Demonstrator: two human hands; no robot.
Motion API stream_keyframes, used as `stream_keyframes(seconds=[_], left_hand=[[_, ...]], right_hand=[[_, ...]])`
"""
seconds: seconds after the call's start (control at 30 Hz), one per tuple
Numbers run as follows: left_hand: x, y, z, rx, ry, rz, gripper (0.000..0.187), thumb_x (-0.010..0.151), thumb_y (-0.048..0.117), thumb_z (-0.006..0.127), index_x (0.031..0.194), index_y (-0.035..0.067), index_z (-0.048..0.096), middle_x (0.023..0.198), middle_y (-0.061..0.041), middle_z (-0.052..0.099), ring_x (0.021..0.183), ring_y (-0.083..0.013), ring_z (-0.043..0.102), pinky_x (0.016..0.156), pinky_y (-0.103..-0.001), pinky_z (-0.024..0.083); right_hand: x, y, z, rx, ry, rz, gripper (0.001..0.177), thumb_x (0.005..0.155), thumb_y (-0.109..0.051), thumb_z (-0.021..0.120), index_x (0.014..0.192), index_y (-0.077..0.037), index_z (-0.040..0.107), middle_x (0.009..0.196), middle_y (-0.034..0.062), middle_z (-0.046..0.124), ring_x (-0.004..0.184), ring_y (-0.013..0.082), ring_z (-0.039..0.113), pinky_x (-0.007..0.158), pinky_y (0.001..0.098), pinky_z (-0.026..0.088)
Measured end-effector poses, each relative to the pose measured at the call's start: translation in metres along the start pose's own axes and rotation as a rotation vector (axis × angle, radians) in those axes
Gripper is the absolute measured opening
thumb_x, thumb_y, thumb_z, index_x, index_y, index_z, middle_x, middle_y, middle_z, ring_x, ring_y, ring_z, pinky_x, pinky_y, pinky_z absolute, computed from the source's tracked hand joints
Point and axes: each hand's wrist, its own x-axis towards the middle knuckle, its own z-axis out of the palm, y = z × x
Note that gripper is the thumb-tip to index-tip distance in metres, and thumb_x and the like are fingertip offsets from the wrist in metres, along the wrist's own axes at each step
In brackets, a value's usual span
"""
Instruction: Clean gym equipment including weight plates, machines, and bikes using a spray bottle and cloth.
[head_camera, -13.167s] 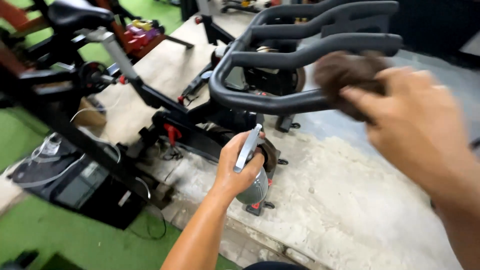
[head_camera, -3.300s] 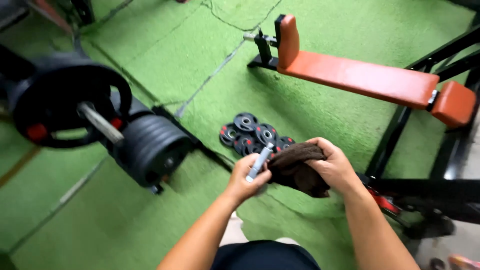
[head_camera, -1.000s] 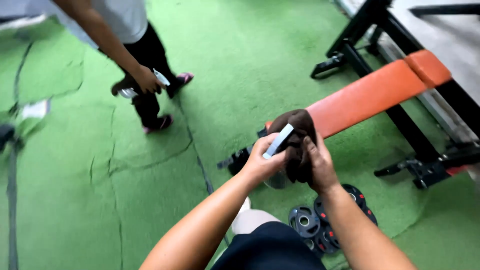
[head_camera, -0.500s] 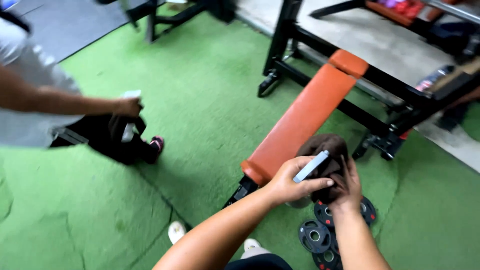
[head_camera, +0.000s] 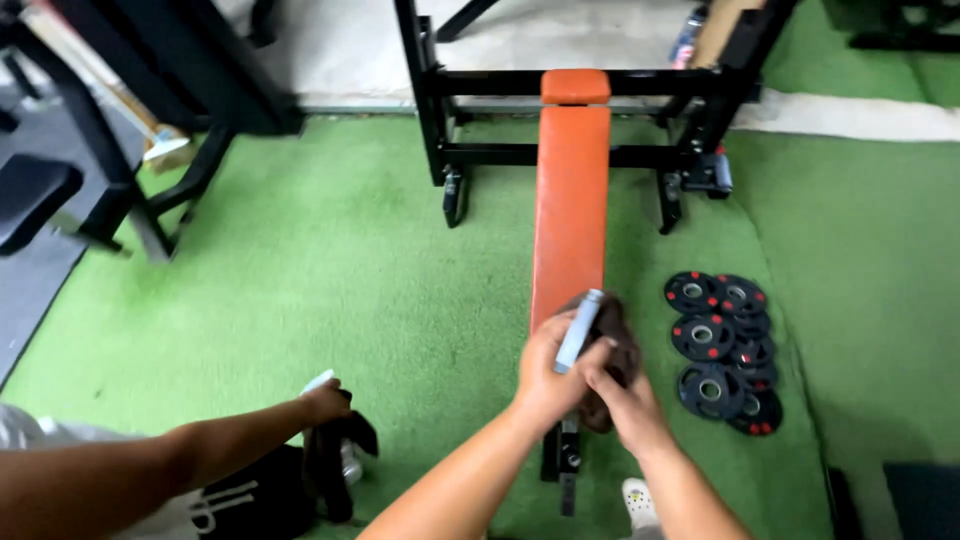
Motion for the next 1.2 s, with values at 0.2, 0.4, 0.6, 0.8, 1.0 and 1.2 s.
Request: stream_keyframes(seconds=[0.2, 0.4, 0.6, 0.8, 1.0, 1.2], left_hand=[[0.002, -0.019, -0.071, -0.178, -0.079, -0.207, 0.023, 0.087, 0.016, 0.077, 0.104, 0.001, 0.071, 0.096, -0.002, 0.070, 0.087, -0.0108, 0.065, 0.080, -0.029, 0.056], [0.011, -0.014, -0.077, -0.393, -0.185, -0.398, 0.024, 0.090, 0.018, 0.082, 0.082, 0.008, 0.061, 0.073, 0.005, 0.060, 0.064, -0.0042, 0.053, 0.058, -0.024, 0.045], [0.040, -0.024, -0.097, -0.337, -0.213, -0.381, 0.024, 0.087, 0.016, 0.082, 0.079, 0.010, 0.059, 0.069, 0.007, 0.059, 0.062, -0.0030, 0.053, 0.055, -0.023, 0.045], [0.122, -0.058, -0.121, -0.199, -0.218, -0.146, 0.025, 0.086, 0.009, 0.082, 0.079, 0.004, 0.058, 0.084, -0.004, 0.059, 0.074, -0.0124, 0.057, 0.067, -0.029, 0.050], [0.237, -0.101, -0.126, -0.014, -0.283, 0.079, 0.020, 0.080, 0.006, 0.077, 0.082, 0.004, 0.058, 0.118, -0.014, 0.069, 0.109, -0.0327, 0.063, 0.095, -0.043, 0.050], [0.344, -0.140, -0.141, 0.147, -0.246, 0.208, 0.041, 0.069, 0.007, 0.076, 0.106, 0.002, 0.058, 0.104, -0.022, 0.061, 0.103, -0.0431, 0.059, 0.093, -0.046, 0.049]], right_hand=[[-0.009, -0.022, 0.079, 0.402, 0.126, -0.004, 0.065, 0.093, -0.017, 0.068, 0.152, -0.005, 0.044, 0.142, 0.0095, 0.059, 0.126, 0.0188, 0.057, 0.106, 0.0354, 0.047], [-0.018, -0.047, 0.059, 0.618, 0.421, 0.083, 0.051, 0.094, -0.022, 0.067, 0.140, -0.006, 0.054, 0.131, 0.0106, 0.064, 0.116, 0.0233, 0.064, 0.098, 0.0419, 0.054], [0.007, -0.070, 0.046, 0.768, 0.536, 0.160, 0.053, 0.094, -0.042, 0.063, 0.133, -0.006, 0.060, 0.130, 0.0104, 0.068, 0.117, 0.0256, 0.066, 0.099, 0.0464, 0.054], [0.095, -0.069, 0.080, 0.809, 0.450, 0.088, 0.054, 0.095, -0.042, 0.065, 0.134, -0.004, 0.060, 0.130, 0.0093, 0.067, 0.117, 0.0250, 0.065, 0.101, 0.0456, 0.052], [0.222, -0.079, 0.124, 0.786, 0.316, 0.017, 0.050, 0.098, -0.035, 0.063, 0.134, -0.001, 0.058, 0.127, 0.0137, 0.068, 0.114, 0.0270, 0.066, 0.098, 0.0436, 0.053], [0.333, -0.114, 0.167, 0.574, 0.198, -0.030, 0.049, 0.094, -0.020, 0.064, 0.141, -0.007, 0.055, 0.131, 0.0067, 0.066, 0.118, 0.0180, 0.064, 0.102, 0.0356, 0.051]])
